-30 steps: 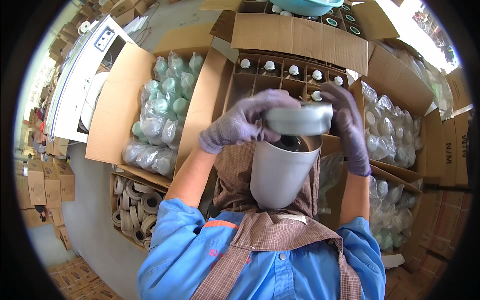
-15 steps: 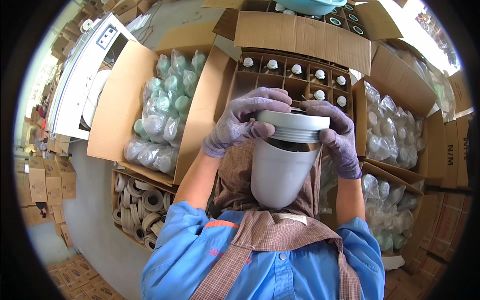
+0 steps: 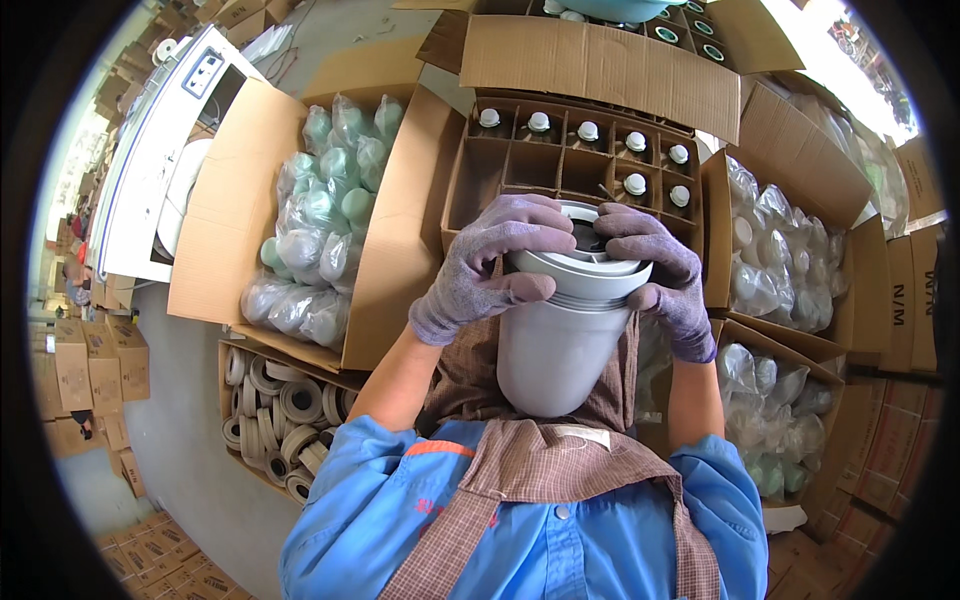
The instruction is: The person assembles thermos bottles by inserting a metal rod into the opening, screwing on a lid, and placing each bottle into a plastic bag. The person then places the bagged bottles into a cardboard box with dividers.
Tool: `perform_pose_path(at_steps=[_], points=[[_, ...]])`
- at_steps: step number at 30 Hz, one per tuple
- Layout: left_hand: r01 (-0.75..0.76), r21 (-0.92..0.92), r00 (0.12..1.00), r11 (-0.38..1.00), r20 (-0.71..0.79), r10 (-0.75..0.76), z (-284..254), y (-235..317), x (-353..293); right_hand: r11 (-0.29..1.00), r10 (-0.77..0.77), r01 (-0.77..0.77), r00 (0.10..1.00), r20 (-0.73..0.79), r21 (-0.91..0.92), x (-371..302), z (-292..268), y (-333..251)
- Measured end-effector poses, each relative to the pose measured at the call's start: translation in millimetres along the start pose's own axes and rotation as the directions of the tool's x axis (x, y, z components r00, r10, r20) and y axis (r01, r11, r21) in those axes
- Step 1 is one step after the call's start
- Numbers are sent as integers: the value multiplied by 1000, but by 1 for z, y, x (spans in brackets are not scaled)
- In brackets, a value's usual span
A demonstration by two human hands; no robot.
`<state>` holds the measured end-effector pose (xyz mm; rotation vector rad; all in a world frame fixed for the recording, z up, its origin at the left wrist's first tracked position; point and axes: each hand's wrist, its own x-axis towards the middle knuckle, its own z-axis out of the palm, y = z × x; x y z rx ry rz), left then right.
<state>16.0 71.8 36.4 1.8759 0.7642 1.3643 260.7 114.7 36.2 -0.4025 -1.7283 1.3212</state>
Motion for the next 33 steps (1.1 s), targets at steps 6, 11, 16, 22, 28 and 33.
perform_pose_path(at_steps=[6,11,16,22,28,33], points=[[100,-329,977,939,-146,-155,2,-43,-11,712,-85,132,991,102,-689,10,43,-46],[269,-516,953,813,21,-301,-4,-61,-6,622,-136,120,990,44,-774,16,65,-49],[152,-246,975,957,-121,-186,9,-41,-12,858,-28,-62,985,-168,-510,11,45,-24],[10,726,998,687,-49,38,28,47,-3,886,297,-207,941,-164,416,10,12,46],[353,-148,849,924,-364,-383,-13,-38,-27,902,-160,128,986,-43,-412,-4,54,-42],[64,265,982,962,-190,-13,21,-18,-7,966,237,-257,921,-309,-23,2,29,19]])
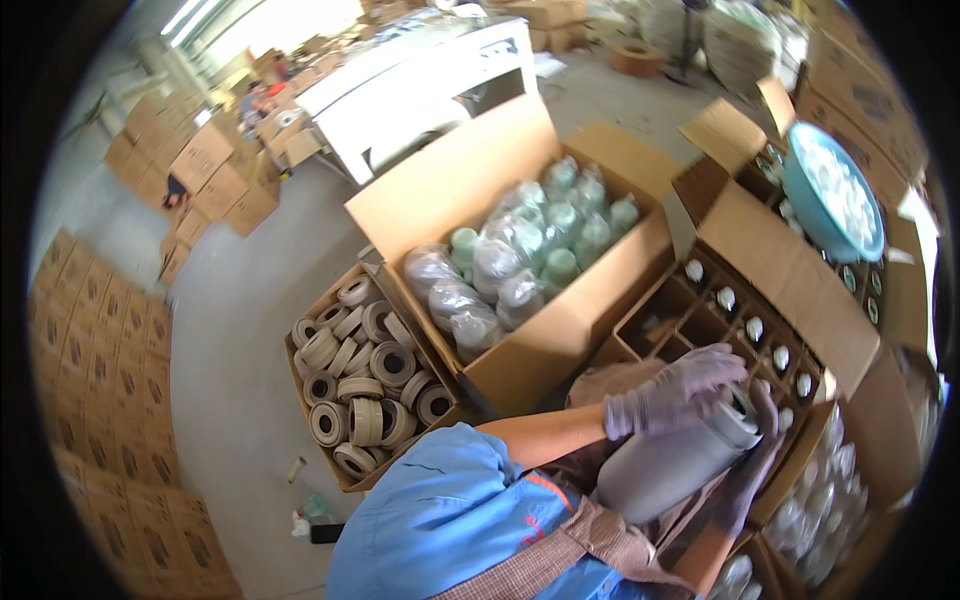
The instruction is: The person assembles thermos bottles by inserting a metal rod into the opening, screwing on a lid, and placing each bottle into a plastic bag. The person then places the bagged bottles into a cardboard box with dividers.
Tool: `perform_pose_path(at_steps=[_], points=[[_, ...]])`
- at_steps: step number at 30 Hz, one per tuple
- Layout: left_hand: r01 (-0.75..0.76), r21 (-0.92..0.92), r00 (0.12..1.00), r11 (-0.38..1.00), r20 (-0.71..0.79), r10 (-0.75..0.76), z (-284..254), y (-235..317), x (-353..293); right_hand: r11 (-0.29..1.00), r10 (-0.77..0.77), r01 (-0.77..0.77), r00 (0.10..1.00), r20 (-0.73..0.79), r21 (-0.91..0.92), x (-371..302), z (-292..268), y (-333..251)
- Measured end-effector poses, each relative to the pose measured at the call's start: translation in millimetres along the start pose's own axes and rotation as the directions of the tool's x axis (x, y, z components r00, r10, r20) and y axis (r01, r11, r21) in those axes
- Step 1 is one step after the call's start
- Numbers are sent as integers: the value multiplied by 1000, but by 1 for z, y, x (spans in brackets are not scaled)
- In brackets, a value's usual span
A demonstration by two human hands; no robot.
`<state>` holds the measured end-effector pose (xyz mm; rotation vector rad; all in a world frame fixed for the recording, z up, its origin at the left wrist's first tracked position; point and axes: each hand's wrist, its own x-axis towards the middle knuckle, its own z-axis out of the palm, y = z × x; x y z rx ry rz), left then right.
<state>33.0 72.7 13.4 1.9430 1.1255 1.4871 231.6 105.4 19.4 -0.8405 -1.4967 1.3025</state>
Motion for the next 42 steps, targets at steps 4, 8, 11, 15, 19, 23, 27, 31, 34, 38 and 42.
perform_pose_path(at_steps=[4,8,11,15,19,23,27,31,34,38,42], points=[[258,-271,954,927,-78,-288,-15,-25,-2,756,-386,498,863,324,-424,-15,-10,-21],[-195,94,952,976,-220,211,13,-19,0,987,35,-45,997,-69,-157,-9,20,-21],[334,-200,928,921,-103,-359,-12,-46,-2,887,-303,345,937,175,-307,-18,23,-52],[-4,-213,996,977,-86,-14,5,18,2,978,111,-83,984,-140,192,-3,4,2],[312,185,948,932,5,-318,-10,-87,-12,763,-455,588,783,425,-266,-19,-12,-33],[62,89,981,994,-191,-44,-15,33,8,994,66,-58,994,-83,93,10,-13,7],[354,-406,929,843,47,-367,9,-96,-14,898,-258,321,938,231,-302,-18,16,-42],[192,-282,956,940,-163,-245,-8,-24,8,970,-163,174,984,78,-168,6,-16,-9],[54,-210,996,976,-57,-68,4,21,4,944,142,-138,990,10,301,7,-9,17],[366,-83,929,927,94,-358,-9,-65,0,675,-434,697,638,636,-240,-3,-3,-58],[132,-157,939,979,-295,-174,-14,20,17,968,-16,-25,986,-163,-250,19,-15,-2]])
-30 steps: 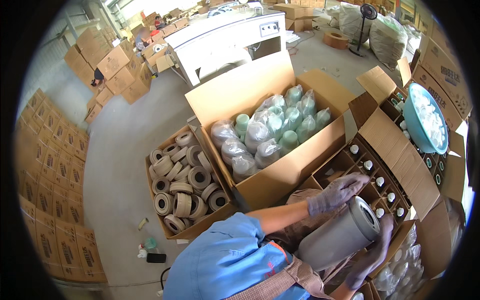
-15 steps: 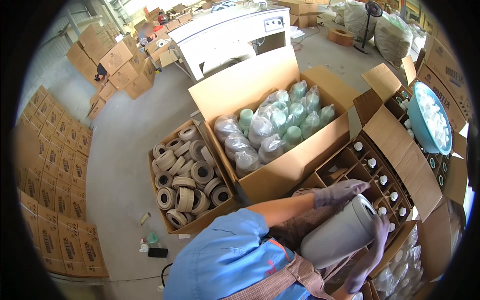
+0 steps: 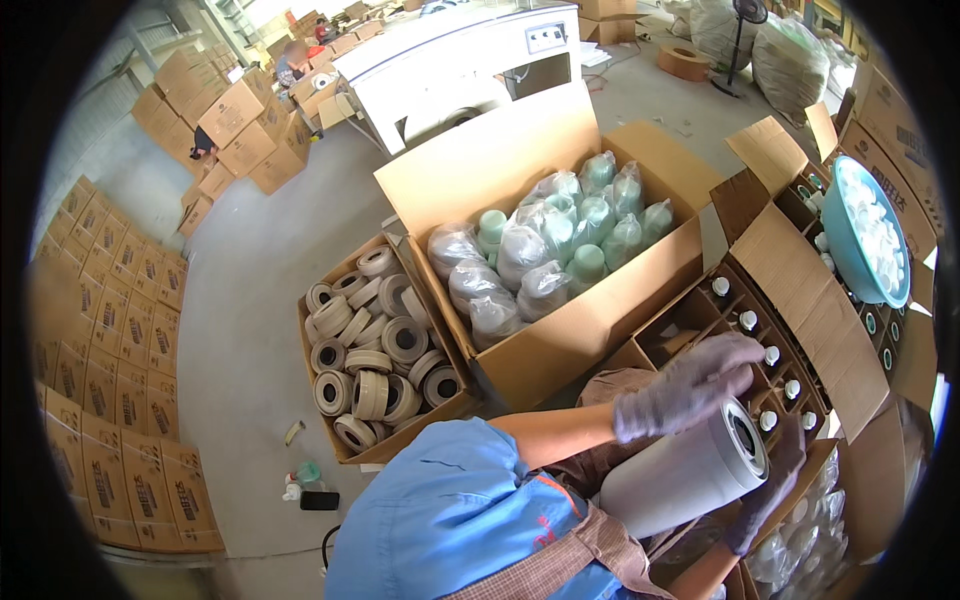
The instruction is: The person assembles thermos bottles by inserting a metal rod into the opening, screwing on a lid, and placing each bottle into a plastic bag. The person then places the bagged bottles into a cardboard box with dividers.
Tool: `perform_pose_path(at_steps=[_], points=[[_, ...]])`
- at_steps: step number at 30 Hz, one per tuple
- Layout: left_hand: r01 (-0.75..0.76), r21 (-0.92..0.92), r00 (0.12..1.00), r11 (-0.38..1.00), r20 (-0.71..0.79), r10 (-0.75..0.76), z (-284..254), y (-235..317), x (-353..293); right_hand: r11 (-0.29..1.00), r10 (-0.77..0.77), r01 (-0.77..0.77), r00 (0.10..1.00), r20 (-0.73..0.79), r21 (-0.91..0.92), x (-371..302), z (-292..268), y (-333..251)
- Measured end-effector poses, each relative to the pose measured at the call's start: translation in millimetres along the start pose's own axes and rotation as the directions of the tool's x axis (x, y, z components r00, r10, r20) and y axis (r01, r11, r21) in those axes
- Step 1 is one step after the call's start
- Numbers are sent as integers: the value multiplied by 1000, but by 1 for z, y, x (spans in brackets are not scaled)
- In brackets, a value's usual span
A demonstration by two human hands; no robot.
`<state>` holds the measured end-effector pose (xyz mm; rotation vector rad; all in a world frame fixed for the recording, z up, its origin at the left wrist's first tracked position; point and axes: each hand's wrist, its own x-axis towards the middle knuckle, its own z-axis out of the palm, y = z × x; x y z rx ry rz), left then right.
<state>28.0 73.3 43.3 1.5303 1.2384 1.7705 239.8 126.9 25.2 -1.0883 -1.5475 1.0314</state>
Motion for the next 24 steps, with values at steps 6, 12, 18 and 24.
perform_pose_path(at_steps=[6,12,18,24], points=[[384,-319,853,867,481,-201,0,-29,-7,965,-234,262,889,393,-19,-27,5,-41],[135,-107,924,985,373,-86,-5,-15,-2,981,-139,67,897,420,183,-2,-1,-15],[156,-198,894,968,445,-53,24,-46,0,952,-223,296,846,484,-80,-7,-9,-44],[795,-451,551,406,817,-170,22,-18,-4,849,-386,529,640,665,-16,-24,-33,-82]])
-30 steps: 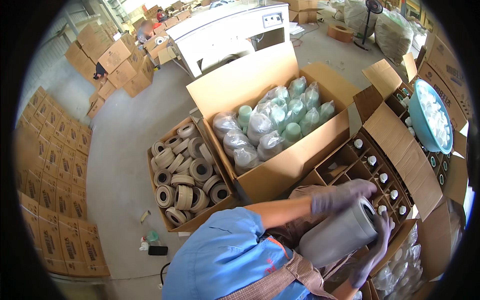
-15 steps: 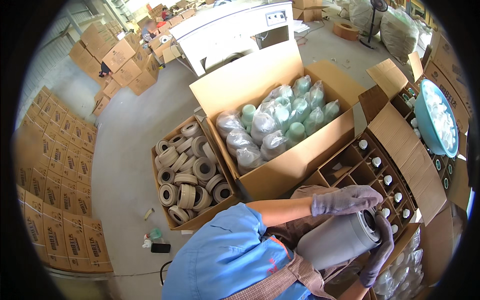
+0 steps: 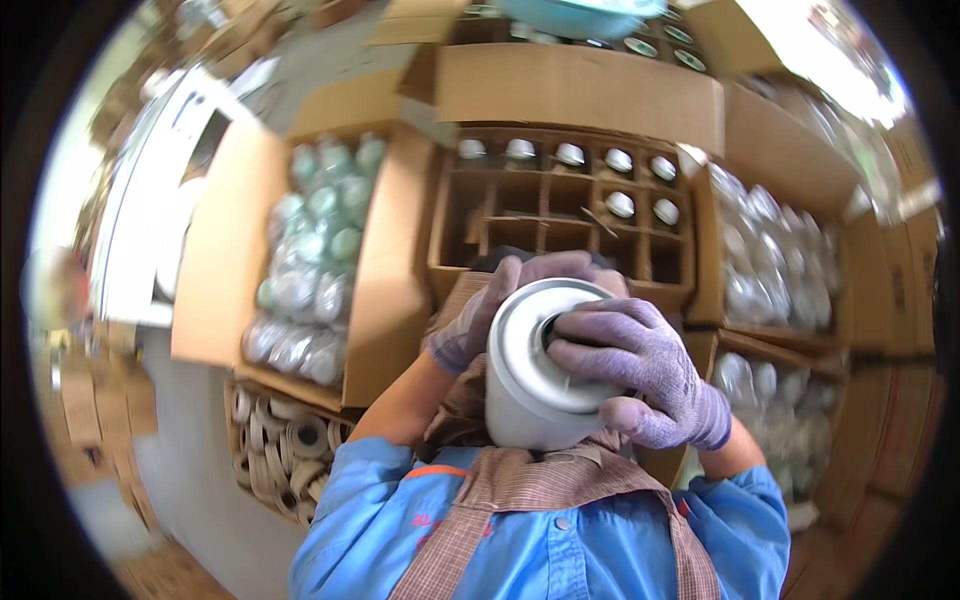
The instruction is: The person assembles thermos bottles by inserting a metal rod into the opening, screwing on a lid, and placing each bottle into a plastic bag. The person then places the bagged bottles into a cardboard box with dividers.
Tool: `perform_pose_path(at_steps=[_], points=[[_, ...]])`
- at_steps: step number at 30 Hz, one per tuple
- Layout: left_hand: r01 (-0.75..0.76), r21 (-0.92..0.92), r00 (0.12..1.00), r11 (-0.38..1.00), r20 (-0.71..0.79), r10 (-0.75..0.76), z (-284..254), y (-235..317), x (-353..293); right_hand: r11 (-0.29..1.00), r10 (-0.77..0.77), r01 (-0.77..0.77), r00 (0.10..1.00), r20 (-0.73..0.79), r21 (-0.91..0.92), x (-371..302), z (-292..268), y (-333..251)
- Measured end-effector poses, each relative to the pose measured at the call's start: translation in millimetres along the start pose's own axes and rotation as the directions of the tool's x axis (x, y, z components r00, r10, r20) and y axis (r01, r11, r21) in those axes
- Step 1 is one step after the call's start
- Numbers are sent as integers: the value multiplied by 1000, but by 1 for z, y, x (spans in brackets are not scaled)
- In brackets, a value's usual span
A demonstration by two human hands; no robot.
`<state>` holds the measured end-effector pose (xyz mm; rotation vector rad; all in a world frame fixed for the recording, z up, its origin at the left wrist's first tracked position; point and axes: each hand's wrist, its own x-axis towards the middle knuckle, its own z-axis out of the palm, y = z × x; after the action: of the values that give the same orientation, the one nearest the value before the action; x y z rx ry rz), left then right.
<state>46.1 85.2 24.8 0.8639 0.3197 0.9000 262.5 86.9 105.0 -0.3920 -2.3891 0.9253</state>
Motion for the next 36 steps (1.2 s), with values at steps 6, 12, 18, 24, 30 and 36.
perform_pose_path(at_steps=[6,12,18,24,30,36], points=[[-35,802,999,597,7,50,3,-34,-31,927,340,-343,939,-48,-154,-67,-33,-31],[213,926,977,312,-212,-35,67,-10,-66,724,690,-684,713,-128,91,-97,-17,4],[397,863,883,313,-453,128,66,-7,-82,408,900,-806,434,-41,429,-35,-36,115],[398,292,593,870,-805,-1,14,-3,-102,283,863,-841,433,-262,-460,-9,55,349],[319,279,659,906,-752,0,-25,-11,-123,307,816,-742,527,-236,-596,-42,75,422],[136,196,742,971,-670,31,-53,-33,-117,846,527,-532,833,-165,16,-2,-27,231]])
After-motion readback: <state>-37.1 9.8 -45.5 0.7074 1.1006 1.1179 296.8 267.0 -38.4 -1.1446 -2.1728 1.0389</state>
